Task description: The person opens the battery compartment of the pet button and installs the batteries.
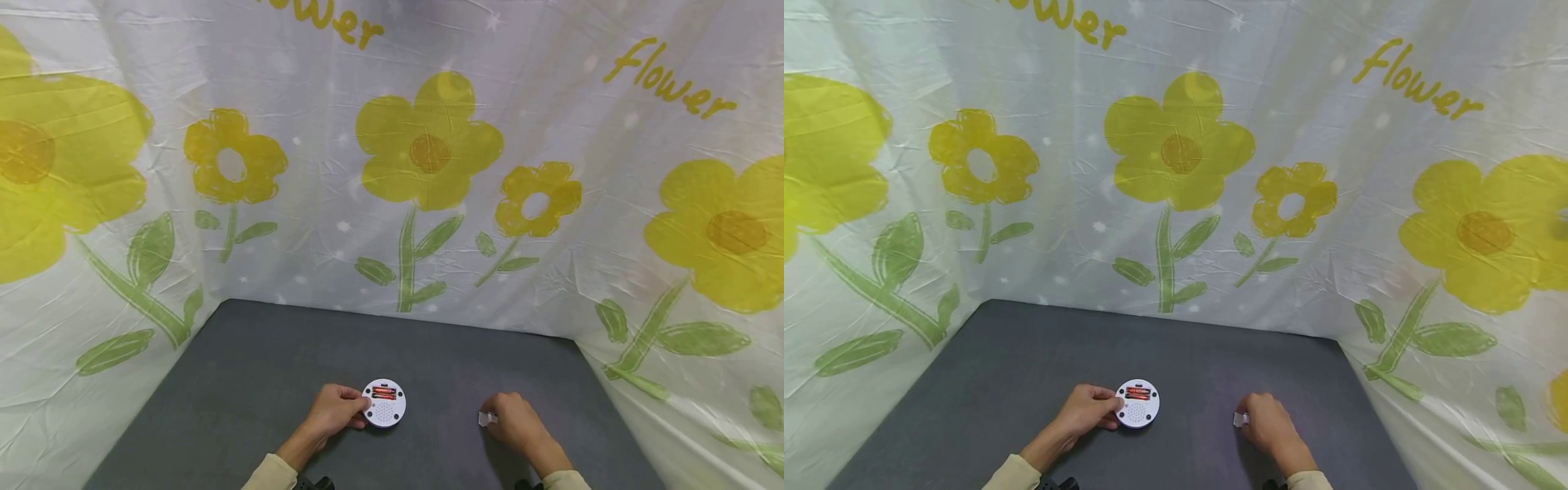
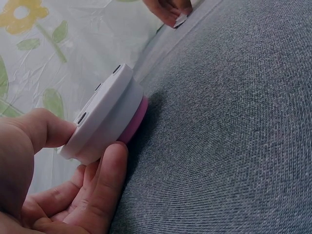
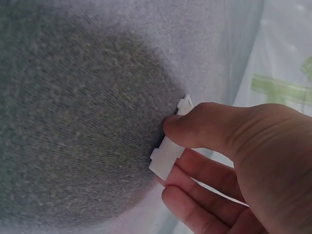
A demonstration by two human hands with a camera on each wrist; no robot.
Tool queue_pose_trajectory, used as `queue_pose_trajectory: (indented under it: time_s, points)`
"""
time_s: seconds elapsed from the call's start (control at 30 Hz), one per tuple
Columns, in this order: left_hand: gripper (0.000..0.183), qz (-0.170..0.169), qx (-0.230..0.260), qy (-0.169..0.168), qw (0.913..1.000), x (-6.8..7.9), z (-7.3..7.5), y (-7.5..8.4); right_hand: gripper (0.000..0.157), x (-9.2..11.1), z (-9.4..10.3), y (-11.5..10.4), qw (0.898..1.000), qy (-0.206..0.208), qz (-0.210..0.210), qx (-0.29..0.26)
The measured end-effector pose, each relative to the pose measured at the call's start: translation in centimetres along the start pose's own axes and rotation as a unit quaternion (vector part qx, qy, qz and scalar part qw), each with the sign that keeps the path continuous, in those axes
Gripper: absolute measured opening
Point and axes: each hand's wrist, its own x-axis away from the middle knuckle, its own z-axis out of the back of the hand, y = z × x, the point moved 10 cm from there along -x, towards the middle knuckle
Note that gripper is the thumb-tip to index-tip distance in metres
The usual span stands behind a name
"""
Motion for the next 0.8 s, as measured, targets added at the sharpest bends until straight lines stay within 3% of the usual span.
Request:
queue_pose_trajectory:
  time_s: [0.3, 0.8]
  points:
    - [0.024, 0.002, -0.002, -0.001, 1.0, 0.0, 0.0, 0.1, 0.019, -0.5, 0.8, -0.8, 1.0, -0.006, 0.029, 0.01]
    - [0.024, 0.004, -0.005, 0.003, 1.0, 0.0, 0.2, 0.0, 0.011, -2.4, 3.3, -6.4, 0.994, -0.024, 0.109, -0.015]
